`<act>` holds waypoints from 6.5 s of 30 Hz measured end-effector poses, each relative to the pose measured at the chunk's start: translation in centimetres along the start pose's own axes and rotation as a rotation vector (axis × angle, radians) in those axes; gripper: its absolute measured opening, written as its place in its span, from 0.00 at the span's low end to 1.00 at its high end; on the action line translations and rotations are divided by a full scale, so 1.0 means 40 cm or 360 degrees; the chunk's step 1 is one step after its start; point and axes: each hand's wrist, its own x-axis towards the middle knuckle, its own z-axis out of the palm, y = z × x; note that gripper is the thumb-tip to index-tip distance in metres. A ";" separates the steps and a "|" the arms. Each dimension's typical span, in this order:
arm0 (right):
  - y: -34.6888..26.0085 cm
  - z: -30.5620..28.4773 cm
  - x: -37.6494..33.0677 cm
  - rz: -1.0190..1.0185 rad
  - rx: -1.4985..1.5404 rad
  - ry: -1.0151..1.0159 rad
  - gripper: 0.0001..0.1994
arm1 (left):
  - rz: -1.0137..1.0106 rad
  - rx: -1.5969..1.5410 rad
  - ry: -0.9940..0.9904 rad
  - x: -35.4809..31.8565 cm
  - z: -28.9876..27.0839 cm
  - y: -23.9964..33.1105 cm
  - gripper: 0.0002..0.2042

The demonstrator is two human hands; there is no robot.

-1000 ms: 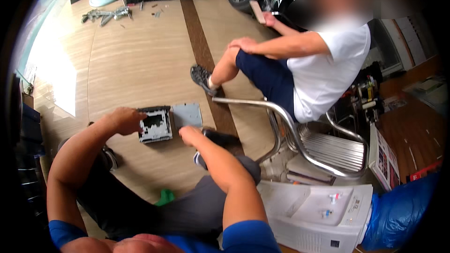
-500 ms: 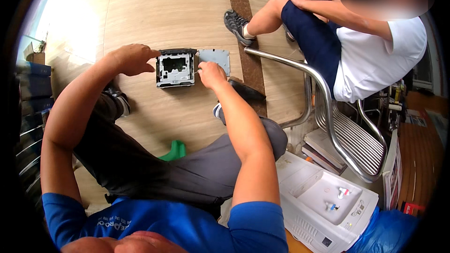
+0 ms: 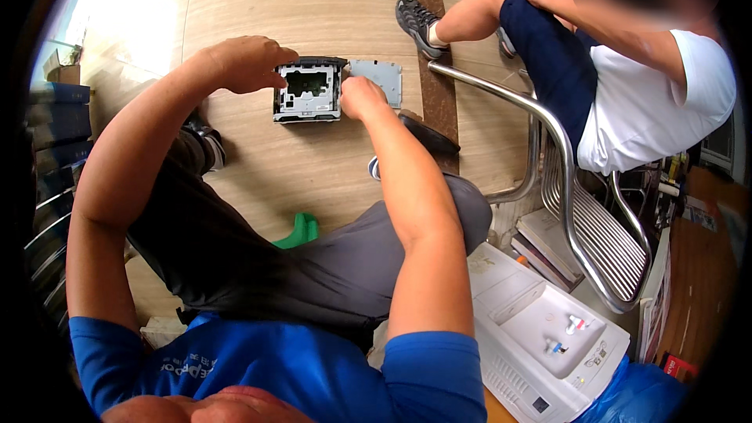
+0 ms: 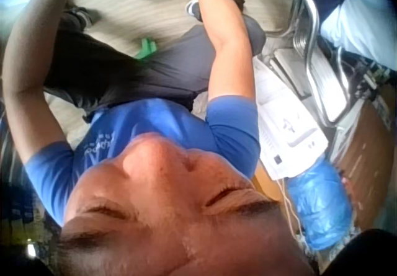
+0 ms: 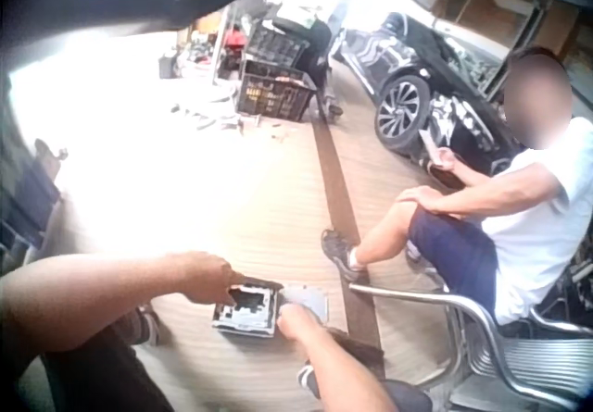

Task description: The person disassembles an electronic device, possibly a car stereo head unit, by removing screws with a screwdriver and prying off metal covers and internal components by hand.

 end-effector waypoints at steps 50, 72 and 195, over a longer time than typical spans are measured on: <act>0.041 0.078 -0.067 -0.0078 0.0072 0.0121 0.12 | 0.0054 0.0077 0.0037 -0.010 0.031 -0.038 0.23; 0.032 0.119 -0.049 -0.0310 -0.0173 0.0191 0.06 | 0.0016 0.0104 -0.0091 -0.004 0.042 -0.032 0.26; 0.069 0.051 0.121 0.0346 0.0466 0.0393 0.13 | 0.0199 0.0135 -0.0195 0.199 0.113 -0.047 0.25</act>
